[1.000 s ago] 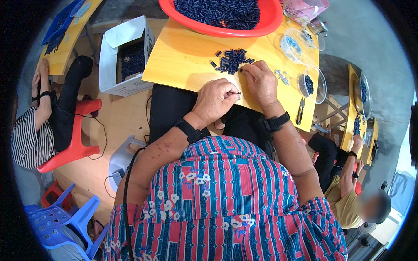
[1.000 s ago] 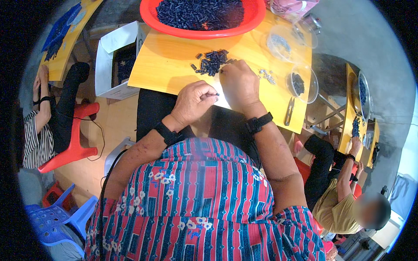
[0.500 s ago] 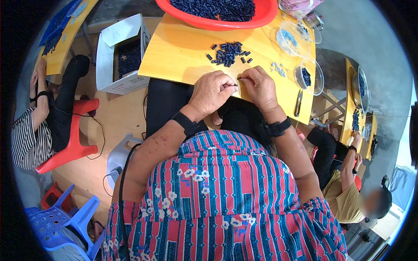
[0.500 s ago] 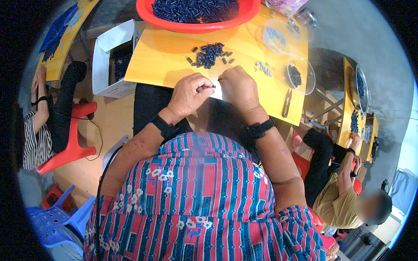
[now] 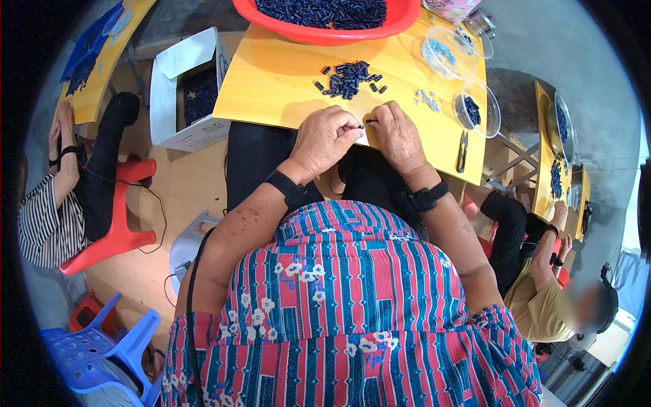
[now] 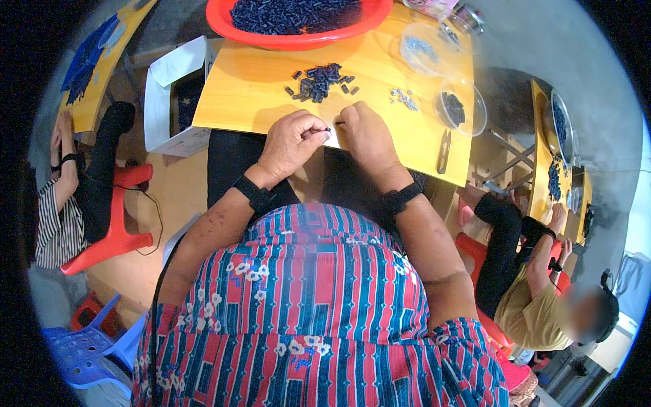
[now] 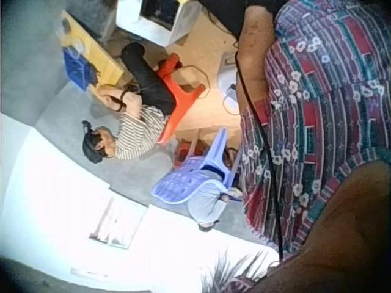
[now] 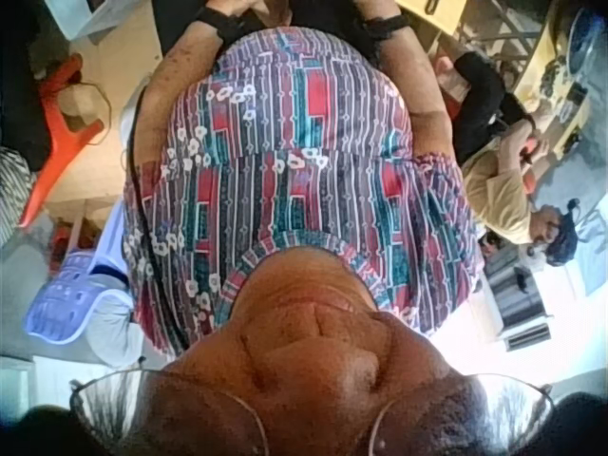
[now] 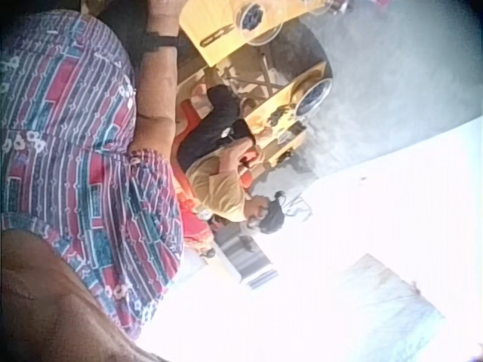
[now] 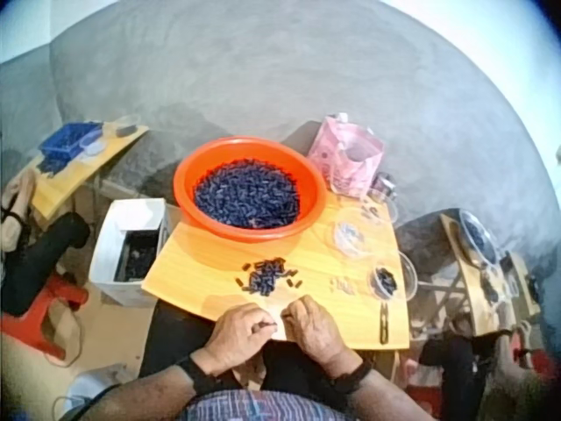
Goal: The person picks up a blue plastic piece and a metal pin by hand, inserts the pin into the piece, and then uses shears to trim the end of the pin before placing the assembled component onto the table.
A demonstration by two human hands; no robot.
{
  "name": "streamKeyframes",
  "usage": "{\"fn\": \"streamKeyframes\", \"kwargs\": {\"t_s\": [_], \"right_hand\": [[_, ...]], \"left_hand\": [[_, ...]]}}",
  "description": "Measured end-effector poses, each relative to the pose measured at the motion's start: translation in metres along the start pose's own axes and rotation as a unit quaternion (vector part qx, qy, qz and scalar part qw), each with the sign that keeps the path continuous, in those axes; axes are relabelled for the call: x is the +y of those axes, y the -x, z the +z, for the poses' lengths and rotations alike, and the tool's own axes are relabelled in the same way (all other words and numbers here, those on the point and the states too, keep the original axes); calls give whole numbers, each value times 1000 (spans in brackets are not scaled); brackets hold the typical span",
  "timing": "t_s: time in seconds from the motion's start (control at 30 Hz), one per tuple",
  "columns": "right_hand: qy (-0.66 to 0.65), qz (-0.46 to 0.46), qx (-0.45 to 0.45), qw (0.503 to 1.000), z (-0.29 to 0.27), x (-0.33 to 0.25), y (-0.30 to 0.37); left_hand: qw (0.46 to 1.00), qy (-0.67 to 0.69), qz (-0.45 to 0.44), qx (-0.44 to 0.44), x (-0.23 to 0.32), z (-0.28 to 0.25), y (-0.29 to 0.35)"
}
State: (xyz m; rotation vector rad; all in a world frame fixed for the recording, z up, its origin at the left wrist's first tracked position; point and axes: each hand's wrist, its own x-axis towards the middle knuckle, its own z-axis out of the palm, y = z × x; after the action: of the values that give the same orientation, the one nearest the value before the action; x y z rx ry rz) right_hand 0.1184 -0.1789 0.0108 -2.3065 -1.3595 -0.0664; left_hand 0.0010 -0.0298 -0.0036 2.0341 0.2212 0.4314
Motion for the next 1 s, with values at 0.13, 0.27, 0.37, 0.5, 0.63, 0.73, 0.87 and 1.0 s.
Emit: {"fn": "streamKeyframes", "kwargs": {"t_s": [0.13, 0.27, 0.37, 0.5, 0.63, 0.73, 0.87, 1.0], "right_hand": [[-40, 10, 29, 999, 0, 2, 3], [-59, 21, 42, 997, 2, 6, 4], [-74, 29, 47, 996, 3, 8, 6], [-67, 35, 44, 996, 3, 6, 3], [-112, 57, 28, 992, -1, 5, 3], [-280, 148, 29, 948, 6, 11, 7], [-472, 181, 36, 862, 6, 11, 9], [-534, 221, 15, 816, 0, 6, 10]], "left_hand": [[1000, -4, 1, -1, 2, -1, 0], [1000, -4, -8, 2, 1, 1, 0], [1000, -9, -10, 7, 2, 2, -1], [1000, -26, 1, 7, 1, 2, -1], [1000, -16, -5, 1, -1, 1, 0], [999, -33, 35, 10, -2, 2, -1], [999, -38, 28, 5, -1, 1, 0], [998, -51, 48, 8, 0, -1, 0]]}}
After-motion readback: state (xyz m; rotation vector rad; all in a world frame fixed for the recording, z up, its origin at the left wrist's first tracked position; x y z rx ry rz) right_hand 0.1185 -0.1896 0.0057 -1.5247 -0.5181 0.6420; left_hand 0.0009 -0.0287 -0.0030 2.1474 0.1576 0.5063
